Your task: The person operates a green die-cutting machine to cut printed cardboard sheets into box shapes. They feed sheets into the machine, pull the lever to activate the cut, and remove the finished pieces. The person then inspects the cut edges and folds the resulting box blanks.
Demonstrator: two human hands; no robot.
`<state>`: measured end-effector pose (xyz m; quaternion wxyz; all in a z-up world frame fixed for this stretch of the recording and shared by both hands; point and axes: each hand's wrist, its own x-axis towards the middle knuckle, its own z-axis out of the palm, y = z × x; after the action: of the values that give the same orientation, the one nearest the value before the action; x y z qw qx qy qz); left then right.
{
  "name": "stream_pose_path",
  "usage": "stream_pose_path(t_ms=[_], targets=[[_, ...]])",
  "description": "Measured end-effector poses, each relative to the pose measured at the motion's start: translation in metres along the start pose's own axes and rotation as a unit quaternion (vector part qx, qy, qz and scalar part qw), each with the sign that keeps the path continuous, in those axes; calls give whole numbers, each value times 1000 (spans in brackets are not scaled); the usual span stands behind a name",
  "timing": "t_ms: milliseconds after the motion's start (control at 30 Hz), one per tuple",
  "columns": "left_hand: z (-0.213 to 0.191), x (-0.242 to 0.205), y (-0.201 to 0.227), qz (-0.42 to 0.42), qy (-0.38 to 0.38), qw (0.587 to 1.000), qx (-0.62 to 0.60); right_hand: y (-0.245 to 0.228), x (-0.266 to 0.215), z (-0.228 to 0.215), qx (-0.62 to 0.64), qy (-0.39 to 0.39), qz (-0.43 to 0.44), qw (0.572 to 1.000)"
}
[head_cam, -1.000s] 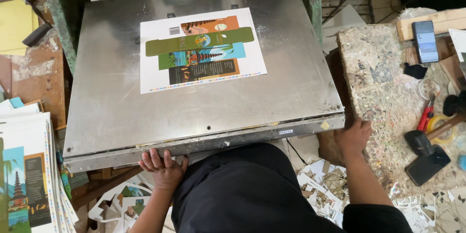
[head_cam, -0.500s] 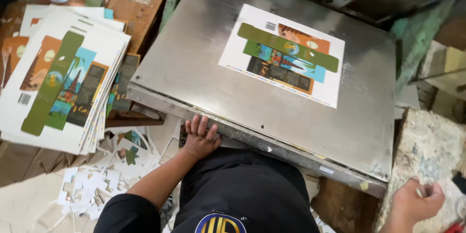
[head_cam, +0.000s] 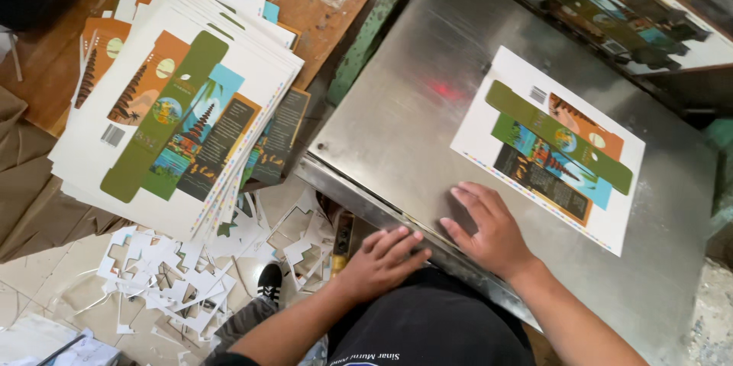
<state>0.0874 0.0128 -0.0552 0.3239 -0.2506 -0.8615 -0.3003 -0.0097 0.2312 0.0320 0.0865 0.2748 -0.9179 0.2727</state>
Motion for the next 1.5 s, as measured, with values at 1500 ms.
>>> stream_pose_path(t_ms=[1500], targets=[[-53,142,-167,-68,-131,989,-28,-36,85,81,-62,-103,66,991]])
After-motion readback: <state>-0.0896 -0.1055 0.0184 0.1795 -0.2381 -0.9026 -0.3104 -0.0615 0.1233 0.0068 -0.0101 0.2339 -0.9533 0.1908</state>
